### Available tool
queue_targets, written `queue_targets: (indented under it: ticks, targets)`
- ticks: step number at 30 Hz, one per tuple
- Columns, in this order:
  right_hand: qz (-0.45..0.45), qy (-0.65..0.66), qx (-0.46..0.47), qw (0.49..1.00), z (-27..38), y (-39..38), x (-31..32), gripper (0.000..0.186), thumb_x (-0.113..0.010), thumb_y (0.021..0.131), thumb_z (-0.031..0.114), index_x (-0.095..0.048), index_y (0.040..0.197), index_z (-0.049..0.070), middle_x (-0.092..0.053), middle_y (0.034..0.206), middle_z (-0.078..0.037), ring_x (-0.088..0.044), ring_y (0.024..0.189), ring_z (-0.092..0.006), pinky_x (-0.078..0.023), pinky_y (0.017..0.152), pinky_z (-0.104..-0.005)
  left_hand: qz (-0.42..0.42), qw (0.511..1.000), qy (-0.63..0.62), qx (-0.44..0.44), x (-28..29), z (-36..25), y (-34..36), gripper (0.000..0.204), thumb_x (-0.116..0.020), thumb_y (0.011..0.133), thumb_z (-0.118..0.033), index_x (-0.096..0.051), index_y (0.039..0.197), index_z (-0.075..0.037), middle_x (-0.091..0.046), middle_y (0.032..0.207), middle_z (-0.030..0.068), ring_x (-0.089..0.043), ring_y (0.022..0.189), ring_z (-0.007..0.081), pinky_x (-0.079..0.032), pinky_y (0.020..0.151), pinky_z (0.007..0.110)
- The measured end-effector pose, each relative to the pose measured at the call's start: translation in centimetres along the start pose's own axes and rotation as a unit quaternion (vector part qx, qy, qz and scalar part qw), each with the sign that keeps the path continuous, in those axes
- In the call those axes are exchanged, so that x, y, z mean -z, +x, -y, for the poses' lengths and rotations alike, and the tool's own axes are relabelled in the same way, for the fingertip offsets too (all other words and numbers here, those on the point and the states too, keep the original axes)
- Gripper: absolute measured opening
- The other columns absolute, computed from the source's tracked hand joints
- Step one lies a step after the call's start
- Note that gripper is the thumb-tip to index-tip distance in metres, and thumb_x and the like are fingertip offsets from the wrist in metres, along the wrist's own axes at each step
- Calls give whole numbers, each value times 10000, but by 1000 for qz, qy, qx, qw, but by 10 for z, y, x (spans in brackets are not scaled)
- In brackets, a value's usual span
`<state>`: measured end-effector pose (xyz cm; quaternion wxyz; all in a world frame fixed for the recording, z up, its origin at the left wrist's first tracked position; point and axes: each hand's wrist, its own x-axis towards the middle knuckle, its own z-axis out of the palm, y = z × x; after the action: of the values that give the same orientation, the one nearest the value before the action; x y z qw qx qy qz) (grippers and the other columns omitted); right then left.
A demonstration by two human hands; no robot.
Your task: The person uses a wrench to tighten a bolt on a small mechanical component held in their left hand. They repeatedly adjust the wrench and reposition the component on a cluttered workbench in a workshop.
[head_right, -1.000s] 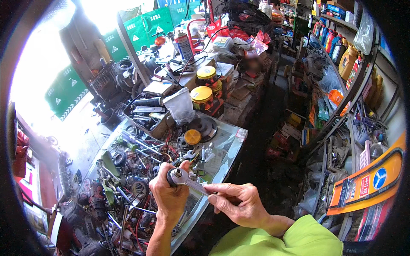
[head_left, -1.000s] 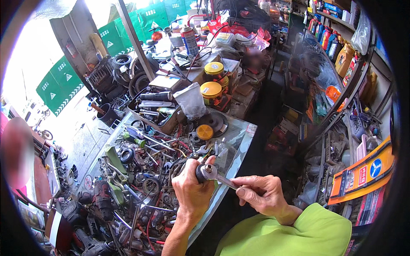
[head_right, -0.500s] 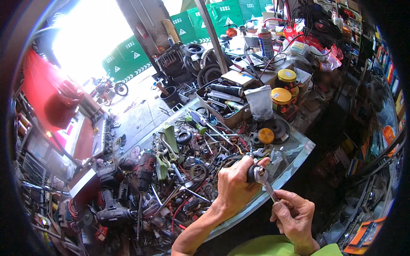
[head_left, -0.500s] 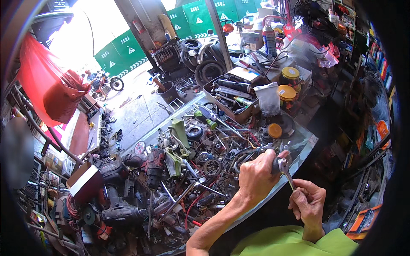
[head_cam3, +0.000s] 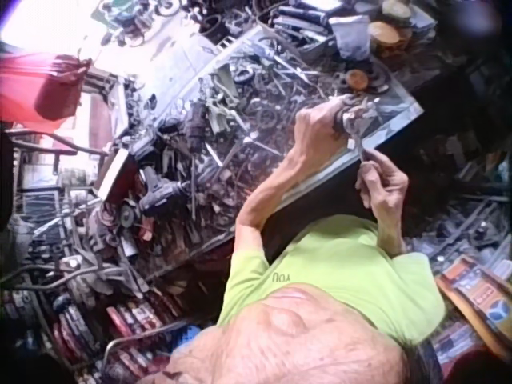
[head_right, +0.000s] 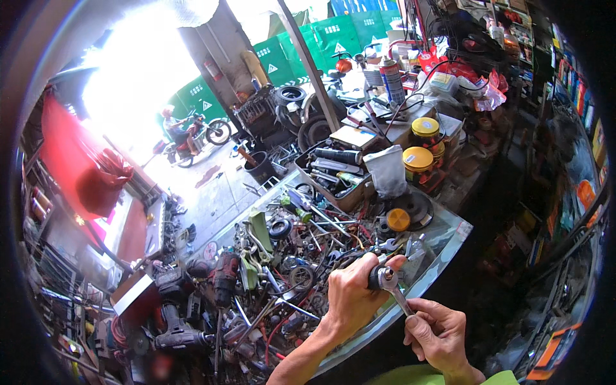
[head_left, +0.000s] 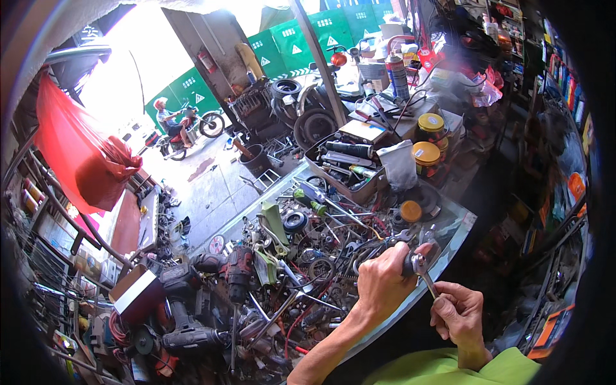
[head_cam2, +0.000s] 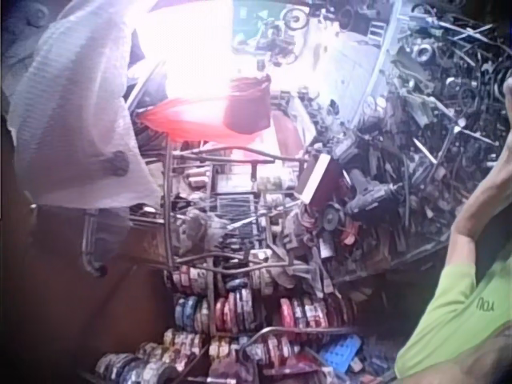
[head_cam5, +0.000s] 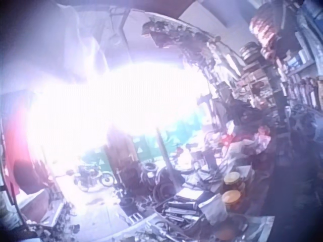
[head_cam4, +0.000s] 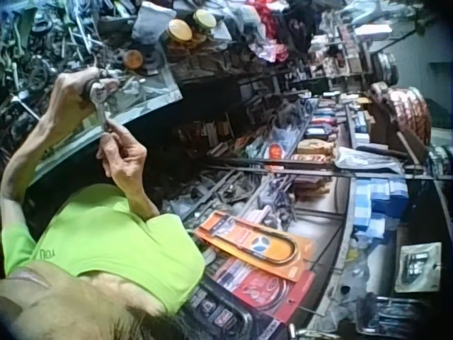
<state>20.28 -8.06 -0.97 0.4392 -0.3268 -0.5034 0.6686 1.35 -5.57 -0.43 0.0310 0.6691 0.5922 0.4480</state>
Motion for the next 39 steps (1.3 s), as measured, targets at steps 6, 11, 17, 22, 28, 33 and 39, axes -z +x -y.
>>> queue_targets:
  ticks: [6, 11, 17, 22, 28, 33, 39]
  targets:
    - [6, 9, 0, 1000, -2, 2, 2, 268, -649, 942, 81, -636, 1178, -45, -609, 619, -91, -460, 398, -68, -344, 359, -199, -18, 999, -34, -4, -5, 0, 3, 386, -776, 840, -232, -480, 687, -35, -479, 588, 132, -502, 483, 303, -386, 453, 391]
    - [25, 36, -4, 999, -6, 5, 3, 290, -644, 943, 56, -627, 1216, -40, -604, 645, -60, -475, 447, -60, -356, 387, -195, 20, 990, -127, 51, 3, -9, 6, 374, -761, 858, -186, -480, 670, -26, -426, 552, 112, -408, 464, 203, -366, 450, 356]
    - [63, 56, -16, 996, 1, 14, 6, 330, -641, 943, 40, -611, 1263, -38, -601, 688, -31, -488, 512, -42, -371, 431, -182, 58, 989, -126, 54, 10, -4, 10, 219, -741, 855, -94, -576, 735, -12, -494, 581, 103, -423, 497, 121, -383, 459, 316]
    - [110, 27, 2, 994, -1, 27, 17, 331, -679, 907, 5, -644, 1234, -28, -689, 789, -68, -583, 628, -49, -484, 549, -197, 136, 960, -238, 52, 24, 2, 13, 177, -738, 827, -66, -578, 766, -16, -562, 623, 101, -515, 522, 157, -419, 501, 298]
    - [264, -62, 79, 959, 9, 76, 50, 343, -736, 852, -12, -683, 1190, -4, -741, 910, -93, -652, 727, -91, -547, 683, -240, 211, 944, -244, 75, 39, 1, 16, 148, -727, 762, -35, -581, 792, -31, -554, 622, 114, -544, 523, 260, -444, 528, 352]
    - [464, -137, 145, 863, 32, 143, 86, 259, -800, 780, -4, -749, 1033, -2, -711, 749, -132, -655, 594, -159, -479, 525, -274, 386, 872, -302, 7, 31, -7, 12, 158, -702, 814, -118, -572, 852, -37, -544, 614, 149, -565, 584, 372, -427, 540, 423]
    - [482, -221, 290, 797, 51, 175, 84, 198, -854, 753, 171, -763, 895, 67, -685, 687, -38, -637, 563, -165, -441, 501, -283, 491, 850, -191, -15, 26, -12, 19, 597, -597, 884, -612, -526, 811, -25, -504, 572, 184, -551, 579, 412, -408, 529, 463]
